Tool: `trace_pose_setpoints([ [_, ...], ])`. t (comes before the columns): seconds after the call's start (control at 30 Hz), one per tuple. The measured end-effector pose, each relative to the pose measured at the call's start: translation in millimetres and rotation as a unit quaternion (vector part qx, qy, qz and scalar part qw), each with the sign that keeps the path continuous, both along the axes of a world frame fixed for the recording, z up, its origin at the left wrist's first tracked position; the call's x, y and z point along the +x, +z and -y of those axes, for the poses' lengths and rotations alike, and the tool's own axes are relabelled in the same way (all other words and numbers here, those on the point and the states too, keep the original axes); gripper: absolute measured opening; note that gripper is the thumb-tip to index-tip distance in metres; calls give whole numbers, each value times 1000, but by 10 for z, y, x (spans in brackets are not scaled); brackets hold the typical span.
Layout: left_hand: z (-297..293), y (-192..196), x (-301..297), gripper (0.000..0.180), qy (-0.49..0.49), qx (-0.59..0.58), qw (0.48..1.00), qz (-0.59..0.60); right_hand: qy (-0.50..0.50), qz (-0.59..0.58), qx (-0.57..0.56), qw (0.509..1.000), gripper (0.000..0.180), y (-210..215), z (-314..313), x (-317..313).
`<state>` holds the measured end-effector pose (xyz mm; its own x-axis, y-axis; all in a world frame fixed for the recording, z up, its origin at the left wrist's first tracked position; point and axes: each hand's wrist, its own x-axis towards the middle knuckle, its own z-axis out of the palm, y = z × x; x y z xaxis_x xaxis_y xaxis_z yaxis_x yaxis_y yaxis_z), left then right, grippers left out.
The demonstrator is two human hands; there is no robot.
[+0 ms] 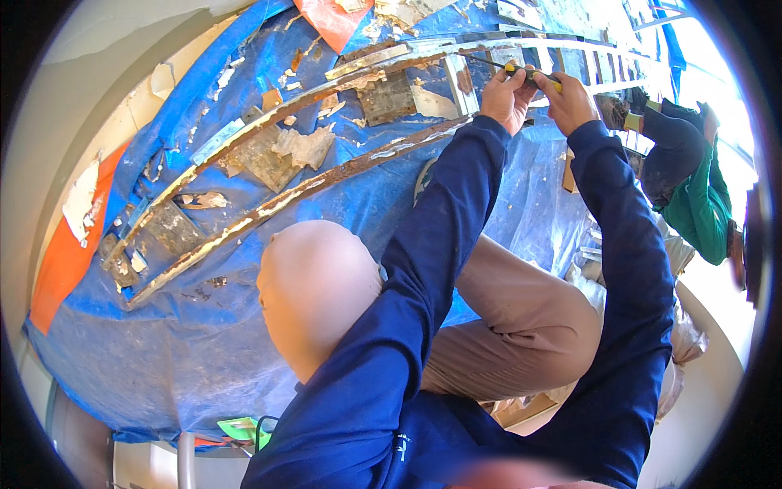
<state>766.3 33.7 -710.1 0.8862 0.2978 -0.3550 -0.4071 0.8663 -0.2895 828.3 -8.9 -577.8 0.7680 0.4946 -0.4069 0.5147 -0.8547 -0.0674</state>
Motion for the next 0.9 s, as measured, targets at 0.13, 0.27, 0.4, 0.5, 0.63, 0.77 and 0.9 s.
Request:
trace_pose_setpoints([
  [0.13, 0, -5, -9, 21, -51, -29, 998, -28, 248, 102, 99, 958, 41, 25, 49, -9],
  [0.27, -30, -22, -10, 16, -45, 29, 999, -5, 212, 92, 103, 967, 38, 8, 72, -142],
  [0.4, 40, -53, -15, 9, -46, 10, 999, -16, 88, 71, 74, 991, 35, -10, 41, -195],
  [0.5, 72, -64, -7, 10, -68, -21, 997, -21, 146, 61, 113, 981, 35, -4, 73, -186],
  [0.63, 151, 57, -25, 21, -69, 23, 996, -46, 161, 81, 141, 973, 38, 40, 235, -268],
  [0.77, 414, 298, -230, 21, -70, 40, 995, -61, 135, 55, 143, 979, 39, 230, 430, -447],
  [0.9, 756, 446, -542, 21, -103, 30, 991, -78, 128, 29, 89, 987, 36, 414, 628, -662],
])
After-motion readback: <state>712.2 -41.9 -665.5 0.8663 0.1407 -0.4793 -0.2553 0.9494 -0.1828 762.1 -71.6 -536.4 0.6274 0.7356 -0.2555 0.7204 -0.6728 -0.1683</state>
